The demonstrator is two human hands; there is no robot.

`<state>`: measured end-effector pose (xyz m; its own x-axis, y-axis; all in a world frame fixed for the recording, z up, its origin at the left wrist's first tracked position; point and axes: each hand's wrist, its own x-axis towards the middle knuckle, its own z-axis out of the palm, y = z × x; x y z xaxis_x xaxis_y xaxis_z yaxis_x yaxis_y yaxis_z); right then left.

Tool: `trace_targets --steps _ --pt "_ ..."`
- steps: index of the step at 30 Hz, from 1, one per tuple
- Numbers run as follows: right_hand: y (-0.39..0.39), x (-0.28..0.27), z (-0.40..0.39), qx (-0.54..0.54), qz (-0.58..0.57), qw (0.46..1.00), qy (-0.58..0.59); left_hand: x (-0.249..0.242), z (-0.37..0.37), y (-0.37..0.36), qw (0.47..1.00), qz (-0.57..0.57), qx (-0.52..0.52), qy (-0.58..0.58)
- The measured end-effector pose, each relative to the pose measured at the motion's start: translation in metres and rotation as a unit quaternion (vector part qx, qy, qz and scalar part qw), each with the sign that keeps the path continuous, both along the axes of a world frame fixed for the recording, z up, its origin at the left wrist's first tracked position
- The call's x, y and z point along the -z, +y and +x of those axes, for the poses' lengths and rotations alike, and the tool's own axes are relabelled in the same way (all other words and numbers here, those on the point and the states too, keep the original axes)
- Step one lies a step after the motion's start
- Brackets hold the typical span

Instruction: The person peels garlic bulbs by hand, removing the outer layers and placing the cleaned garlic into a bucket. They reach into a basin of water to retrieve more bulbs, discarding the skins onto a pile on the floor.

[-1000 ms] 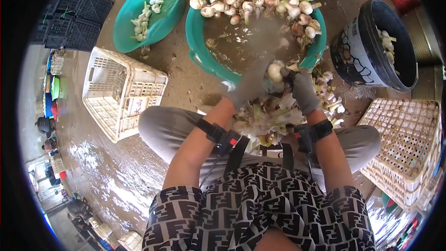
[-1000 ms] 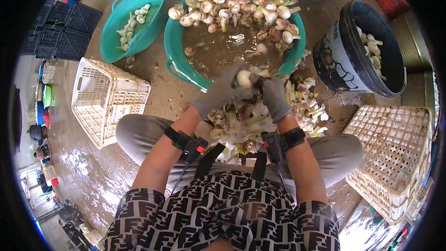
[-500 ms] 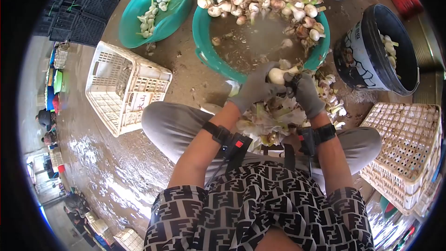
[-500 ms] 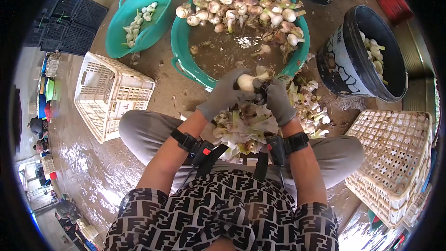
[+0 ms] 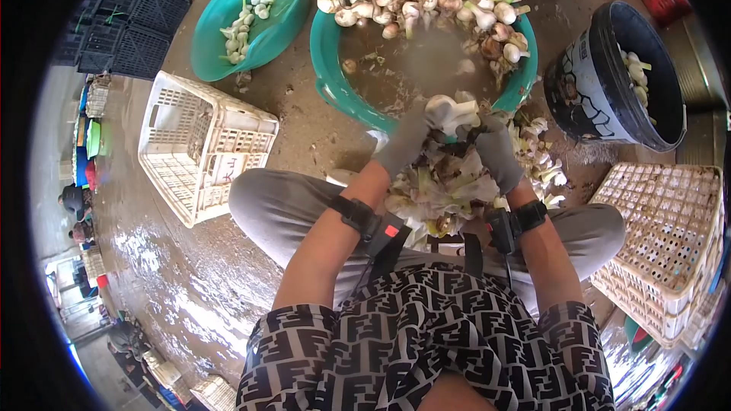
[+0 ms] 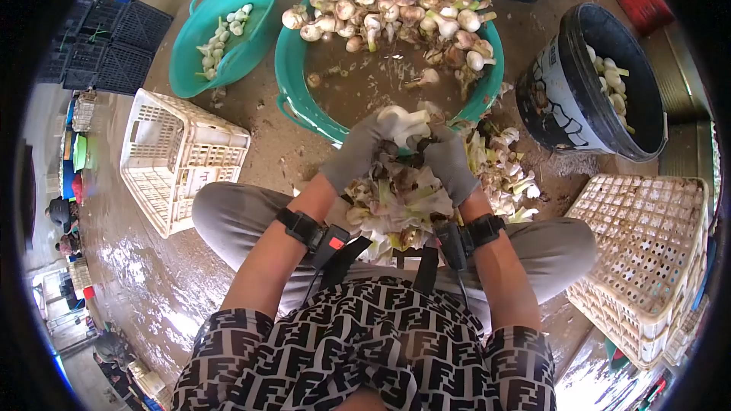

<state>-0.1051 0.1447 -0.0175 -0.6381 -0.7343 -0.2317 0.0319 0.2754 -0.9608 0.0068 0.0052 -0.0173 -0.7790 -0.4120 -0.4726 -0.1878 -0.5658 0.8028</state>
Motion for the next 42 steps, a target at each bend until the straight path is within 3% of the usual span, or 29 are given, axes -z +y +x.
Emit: trace_targets --steps 2,5,6,8,11,12,15,19,20,22,23,25,28,32,35,37,39,42 --pt "0.001 -0.01 -0.003 0.014 -0.009 0.991 -0.135 -0.003 -0.001 0.011 0.962 -0.265 -0.014 -0.06" --pt "0.005 0.023 -0.004 -0.026 -0.152 0.987 0.052 -0.008 0.0 0.0 0.995 0.079 -0.057 0.01" --pt "0.006 0.02 -0.003 -0.044 -0.17 0.977 0.122 -0.006 0.004 -0.008 0.992 0.12 -0.001 0.038" --pt "0.015 0.007 -0.01 -0.103 -0.128 0.944 0.285 0.003 0.0 -0.008 0.995 -0.084 -0.023 -0.039" --pt "0.016 -0.024 -0.008 -0.085 -0.089 0.981 0.149 -0.017 -0.005 -0.002 0.949 -0.3 -0.079 -0.052" --pt "0.006 -0.023 -0.006 -0.075 -0.111 0.96 0.245 -0.025 -0.006 -0.001 0.928 -0.355 -0.1 -0.04" --pt "0.004 -0.036 -0.001 -0.034 -0.023 0.993 -0.112 -0.023 -0.014 -0.002 0.834 -0.514 0.078 -0.188" --pt "0.013 -0.018 -0.031 -0.008 0.131 0.971 0.2 -0.019 -0.015 0.0 0.869 -0.473 0.056 -0.136" --pt "0.021 -0.018 -0.038 0.005 0.11 0.961 0.255 -0.018 -0.014 0.0 0.901 -0.426 0.065 -0.054" --pt "0.035 -0.008 -0.06 -0.012 0.185 0.923 0.338 -0.018 -0.011 0.001 0.938 -0.32 0.077 0.111" --pt "0.042 -0.003 -0.07 -0.02 0.219 0.899 0.379 -0.023 -0.008 0.0 0.949 -0.271 0.104 0.125" --pt "0.056 0.007 -0.08 -0.059 0.33 0.871 0.36 -0.049 -0.002 -0.009 0.96 -0.173 0.157 0.153" --pt "0.069 0.019 -0.081 -0.191 0.434 0.816 0.331 -0.033 0.001 -0.022 0.968 -0.159 0.069 0.183" --pt "0.073 0.006 -0.085 -0.312 0.547 0.712 0.312 -0.016 0.002 -0.048 0.962 0.096 -0.16 0.2" --pt "0.065 -0.038 -0.07 -0.294 0.49 0.67 0.473 -0.003 0.011 -0.059 0.971 0.096 -0.18 0.125" --pt "0.042 -0.081 -0.057 -0.187 0.33 0.802 0.462 0.002 0.008 -0.052 0.981 0.087 -0.155 0.073" --pt "0.025 -0.051 -0.05 -0.09 0.076 0.933 0.339 0.005 -0.003 -0.04 0.993 0.058 -0.087 0.05" --pt "0.021 -0.03 -0.051 -0.089 0.065 0.886 0.451 -0.005 -0.024 -0.014 0.996 0.012 0.041 0.076"
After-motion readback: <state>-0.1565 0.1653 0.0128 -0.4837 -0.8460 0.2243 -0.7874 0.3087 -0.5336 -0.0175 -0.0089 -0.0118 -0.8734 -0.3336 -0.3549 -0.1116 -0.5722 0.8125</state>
